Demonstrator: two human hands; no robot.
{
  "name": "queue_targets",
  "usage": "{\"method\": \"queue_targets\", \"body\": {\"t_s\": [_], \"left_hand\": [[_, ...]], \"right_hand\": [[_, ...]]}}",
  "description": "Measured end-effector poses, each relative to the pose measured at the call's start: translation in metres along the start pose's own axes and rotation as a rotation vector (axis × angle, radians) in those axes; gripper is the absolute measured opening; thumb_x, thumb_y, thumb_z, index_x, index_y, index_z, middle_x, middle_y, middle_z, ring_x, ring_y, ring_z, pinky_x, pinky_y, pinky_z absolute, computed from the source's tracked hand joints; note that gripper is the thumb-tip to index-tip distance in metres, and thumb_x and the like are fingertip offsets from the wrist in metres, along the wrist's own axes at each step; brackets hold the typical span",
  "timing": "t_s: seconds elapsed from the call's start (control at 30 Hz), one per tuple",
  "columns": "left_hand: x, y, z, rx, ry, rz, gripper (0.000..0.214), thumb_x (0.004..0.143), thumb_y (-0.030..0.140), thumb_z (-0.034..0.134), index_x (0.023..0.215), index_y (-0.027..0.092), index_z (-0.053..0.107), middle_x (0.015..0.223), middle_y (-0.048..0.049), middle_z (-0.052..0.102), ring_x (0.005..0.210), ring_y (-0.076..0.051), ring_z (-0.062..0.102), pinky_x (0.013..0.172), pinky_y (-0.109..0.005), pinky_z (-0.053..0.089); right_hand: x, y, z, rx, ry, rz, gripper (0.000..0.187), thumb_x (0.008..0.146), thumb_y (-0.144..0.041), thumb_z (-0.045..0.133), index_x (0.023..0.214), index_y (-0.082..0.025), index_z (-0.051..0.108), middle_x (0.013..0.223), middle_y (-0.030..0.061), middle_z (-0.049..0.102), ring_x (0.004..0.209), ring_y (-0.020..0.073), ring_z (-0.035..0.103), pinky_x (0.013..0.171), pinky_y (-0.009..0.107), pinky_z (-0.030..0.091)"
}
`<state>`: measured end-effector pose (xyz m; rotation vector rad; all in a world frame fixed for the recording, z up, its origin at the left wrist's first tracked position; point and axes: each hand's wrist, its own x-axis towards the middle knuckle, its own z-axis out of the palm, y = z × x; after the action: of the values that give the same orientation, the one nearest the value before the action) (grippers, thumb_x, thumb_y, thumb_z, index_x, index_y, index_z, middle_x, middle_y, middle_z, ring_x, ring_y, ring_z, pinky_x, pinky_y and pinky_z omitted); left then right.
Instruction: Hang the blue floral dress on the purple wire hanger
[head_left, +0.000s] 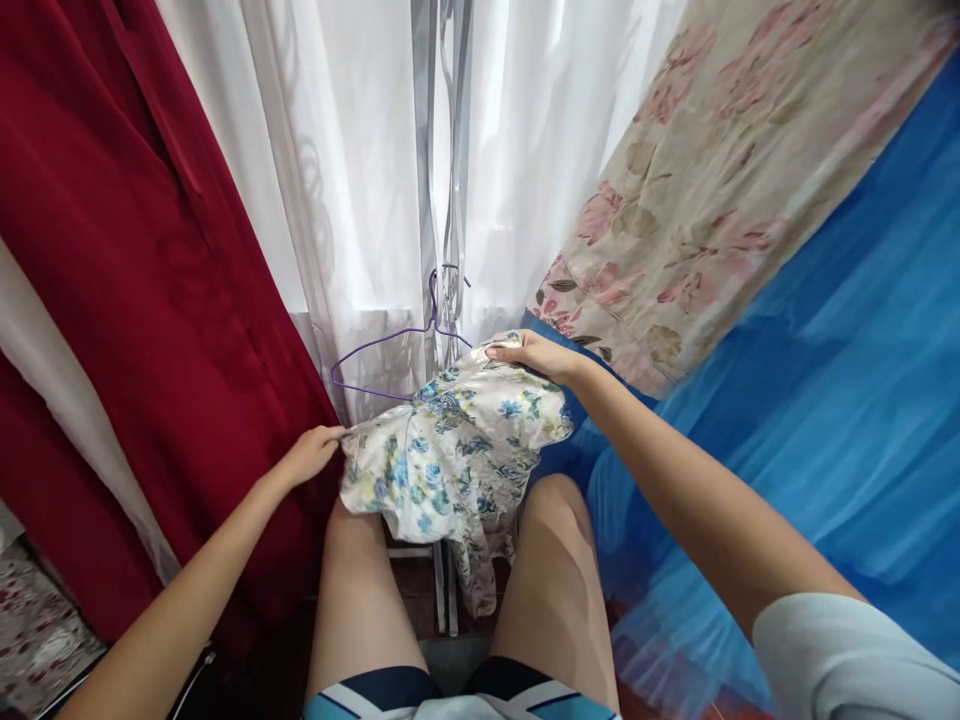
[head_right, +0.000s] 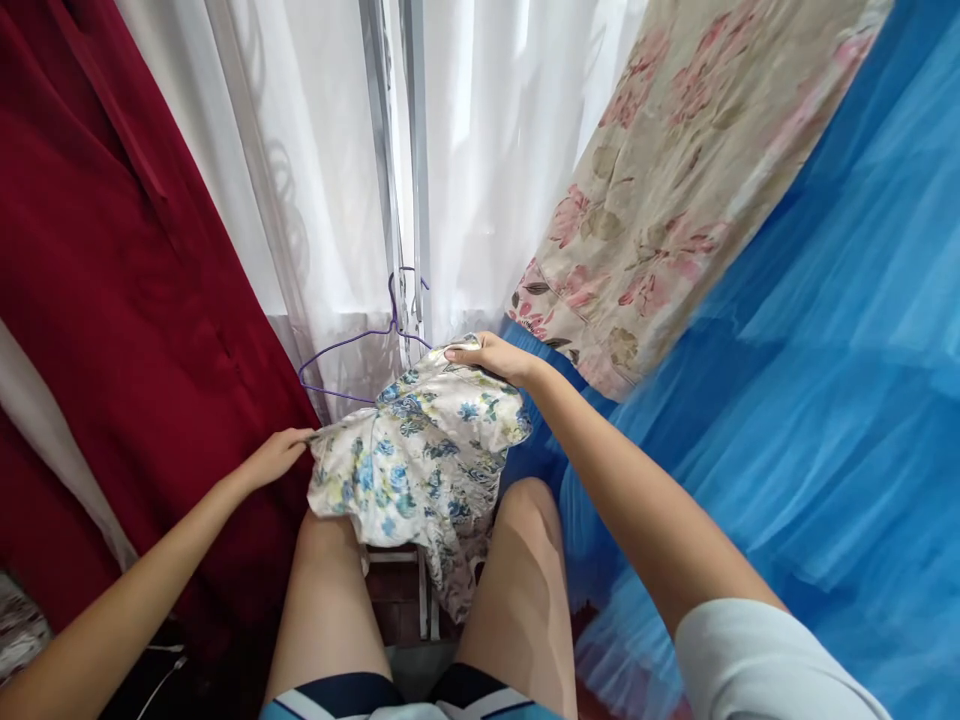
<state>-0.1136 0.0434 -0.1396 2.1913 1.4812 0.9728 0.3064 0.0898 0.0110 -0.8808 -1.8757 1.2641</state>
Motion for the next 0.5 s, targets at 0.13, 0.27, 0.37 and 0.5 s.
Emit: {"method": "queue_targets", "body": {"t_s": [0.13,0.27,0.37,0.5], "left_hand": [[0.058,-0.004,-0.050,0.006,0.216,-0.009,0.029,0.074,0.025,0.045,0.086,0.019,0.070,0.094,-0.0067,0.073,0.097,-0.026,0.064,0.091,-0.035,0.046],[0.108,0.031,-0.069,-0.162,0.425,-0.049,0.028,0.077,0.026,0.042,0.086,0.017,0.067,0.089,-0.0074,0.072,0.083,-0.021,0.064,0.079,-0.032,0.050],[0.125,0.066,-0.059,-0.341,0.346,-0.024,0.026,0.076,0.034,0.053,0.090,0.016,0.066,0.080,-0.0051,0.069,0.071,-0.018,0.062,0.067,-0.028,0.048],[0.120,0.098,-0.042,-0.253,0.394,0.031,0.037,0.072,0.050,0.070,0.086,0.015,0.065,0.076,-0.0038,0.066,0.075,-0.018,0.060,0.066,-0.025,0.044]], "right_hand": [[0.002,0.003,0.002,0.081,-0.003,0.040,0.028,0.068,-0.036,0.081,0.083,-0.014,0.072,0.075,0.0023,0.073,0.066,0.0155,0.065,0.064,0.025,0.051],[0.002,0.012,0.004,0.251,-0.014,0.134,0.024,0.071,-0.031,0.080,0.086,-0.015,0.071,0.079,0.0048,0.075,0.068,0.0180,0.070,0.067,0.027,0.056],[-0.001,0.024,0.013,0.354,-0.039,0.269,0.025,0.081,-0.039,0.072,0.091,-0.016,0.069,0.082,0.0082,0.076,0.076,0.0231,0.072,0.075,0.035,0.060],[-0.008,0.046,0.026,0.153,0.143,0.136,0.035,0.095,-0.045,0.055,0.102,-0.014,0.068,0.097,0.0094,0.073,0.089,0.0244,0.070,0.080,0.041,0.058]]}}
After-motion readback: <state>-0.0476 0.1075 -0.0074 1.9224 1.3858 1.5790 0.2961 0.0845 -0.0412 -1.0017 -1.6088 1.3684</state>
